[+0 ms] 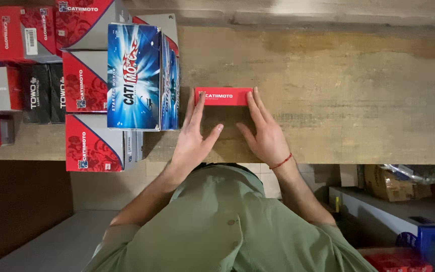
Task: The person picks up a red product box, writes information from it into a notebook, opens the box to reveal a small white item, and then places the box on a shelf among other similar boxes.
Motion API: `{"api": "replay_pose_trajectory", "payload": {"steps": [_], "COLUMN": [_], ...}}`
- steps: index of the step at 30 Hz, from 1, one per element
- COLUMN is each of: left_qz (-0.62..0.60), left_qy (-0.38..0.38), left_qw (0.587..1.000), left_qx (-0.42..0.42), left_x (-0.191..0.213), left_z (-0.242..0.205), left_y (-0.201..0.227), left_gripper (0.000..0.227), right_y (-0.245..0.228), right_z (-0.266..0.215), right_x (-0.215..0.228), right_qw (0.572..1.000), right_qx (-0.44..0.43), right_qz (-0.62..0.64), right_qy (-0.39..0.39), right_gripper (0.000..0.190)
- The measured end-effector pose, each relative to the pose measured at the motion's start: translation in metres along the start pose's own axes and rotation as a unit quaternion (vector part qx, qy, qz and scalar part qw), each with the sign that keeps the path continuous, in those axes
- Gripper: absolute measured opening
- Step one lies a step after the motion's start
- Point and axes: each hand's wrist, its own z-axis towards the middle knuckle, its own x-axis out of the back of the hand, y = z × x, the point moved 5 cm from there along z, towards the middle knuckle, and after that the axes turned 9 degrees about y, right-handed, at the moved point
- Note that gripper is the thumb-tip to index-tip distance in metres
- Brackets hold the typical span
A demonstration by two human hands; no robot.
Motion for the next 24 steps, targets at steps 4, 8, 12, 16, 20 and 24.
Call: {"api": "replay_pose_trajectory", "payload": {"steps": [4, 8, 12, 16, 20, 24], "left_qz": [0.013, 0.023, 0.043, 0.036, 0.032, 0.029], "left_qy": [-0.004, -0.002, -0.004, -0.002, -0.011, -0.016], "left_qw": [1.000, 1.000, 0.999, 0.999, 0.999, 0.999], "left_qx": [0.003, -0.013, -0.027, -0.032, 0.000, -0.002], "left_x": [-0.002, -0.001, -0.002, -0.003, -0.003, -0.002], "left_z": [0.003, 0.000, 0.001, 0.006, 0.004, 0.004], "left_y": [-0.003, 0.000, -0.002, -0.004, -0.002, -0.004], "left_gripper": [0.090, 0.089, 0.093, 0.096, 0.093, 0.095], "right_y": [0.005, 0.006, 0.005, 0.004, 0.011, 0.016], "right_z": [-0.004, -0.007, -0.004, 0.003, -0.002, -0.003], "right_x": [-0.004, -0.005, -0.007, -0.003, -0.008, -0.011], "right_qw": [1.000, 0.999, 0.999, 0.999, 0.999, 0.999], "right_qx": [-0.001, -0.005, -0.008, -0.022, -0.028, -0.023], "right_qz": [-0.016, -0.039, -0.031, -0.002, -0.023, -0.039], "right_qy": [-0.008, -0.001, -0.007, -0.024, -0.021, -0.015], "right_gripper": [0.083, 0.081, 0.083, 0.086, 0.086, 0.085]}}
